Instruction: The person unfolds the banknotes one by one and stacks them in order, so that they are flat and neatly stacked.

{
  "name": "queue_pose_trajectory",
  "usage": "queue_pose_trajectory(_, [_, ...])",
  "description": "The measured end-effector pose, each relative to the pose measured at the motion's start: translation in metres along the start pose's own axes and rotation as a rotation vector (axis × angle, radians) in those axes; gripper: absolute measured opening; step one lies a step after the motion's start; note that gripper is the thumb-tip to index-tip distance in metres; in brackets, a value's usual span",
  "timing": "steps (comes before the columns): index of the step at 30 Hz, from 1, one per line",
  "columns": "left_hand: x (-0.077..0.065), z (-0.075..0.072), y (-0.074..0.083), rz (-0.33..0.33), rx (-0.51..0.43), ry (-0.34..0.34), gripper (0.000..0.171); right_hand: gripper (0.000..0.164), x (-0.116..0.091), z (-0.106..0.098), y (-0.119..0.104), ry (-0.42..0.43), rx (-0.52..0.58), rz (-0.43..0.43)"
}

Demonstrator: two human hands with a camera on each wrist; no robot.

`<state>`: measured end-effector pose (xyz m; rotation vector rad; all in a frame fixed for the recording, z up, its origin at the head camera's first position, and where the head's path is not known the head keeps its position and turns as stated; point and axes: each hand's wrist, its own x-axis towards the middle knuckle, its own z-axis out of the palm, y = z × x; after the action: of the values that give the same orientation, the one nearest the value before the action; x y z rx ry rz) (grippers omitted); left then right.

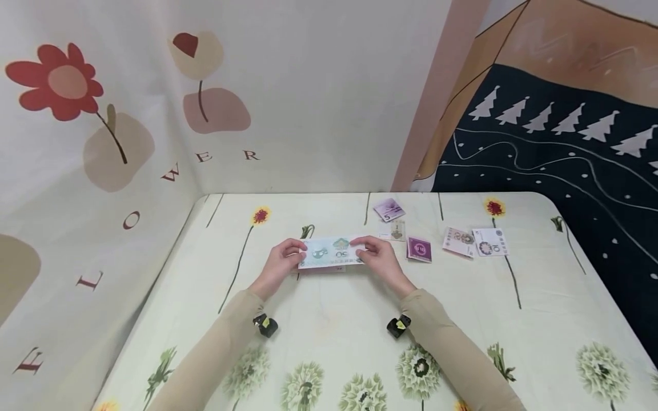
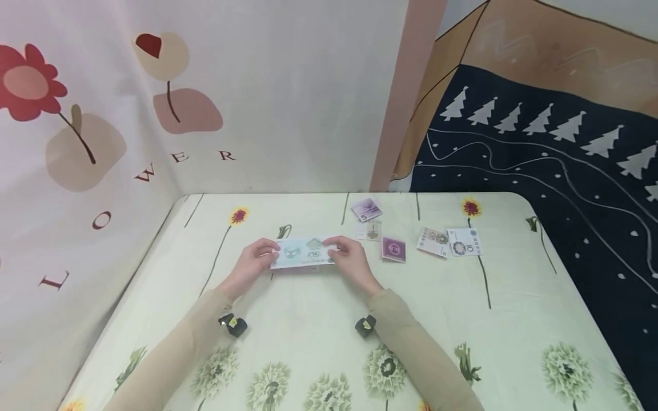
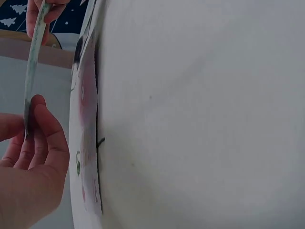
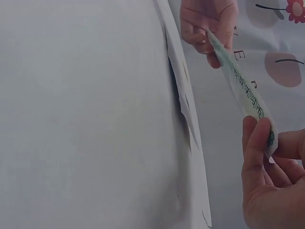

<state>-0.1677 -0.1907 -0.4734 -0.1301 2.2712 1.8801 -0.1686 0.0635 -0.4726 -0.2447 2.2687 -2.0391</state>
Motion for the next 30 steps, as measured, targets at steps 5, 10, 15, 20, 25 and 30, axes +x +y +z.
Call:
queue_pose_trajectory(5, [0.001,-0.008,-0.001,0.016,0.088,0.030,0.016,0.026,0.001,0.009,-0.001,0.000,0.015,0.022])
queue_pose_trajectory(10, [0.002,-0.017,-0.001,-0.015,0.090,0.039,0.017,0.026,0.003,0.016,-0.003,-0.002,0.015,0.131])
queue_pose_trajectory(15, [0.000,-0.022,-0.003,-0.037,0.101,0.053,0.019,0.026,0.007,0.022,-0.002,-0.005,0.017,0.190])
queue_pose_trajectory(20, [-0.001,-0.026,-0.005,0.004,0.126,0.056,0.019,0.026,0.011,0.025,-0.002,-0.015,-0.013,0.221])
queue_pose_trajectory(25, [-0.001,-0.030,-0.005,0.018,0.154,0.046,0.020,0.024,0.019,0.029,0.000,-0.024,-0.076,0.219])
queue_pose_trajectory(30, [0.001,-0.036,-0.009,-0.006,0.231,0.041,0.019,0.021,0.024,0.034,0.002,-0.058,-0.185,0.216])
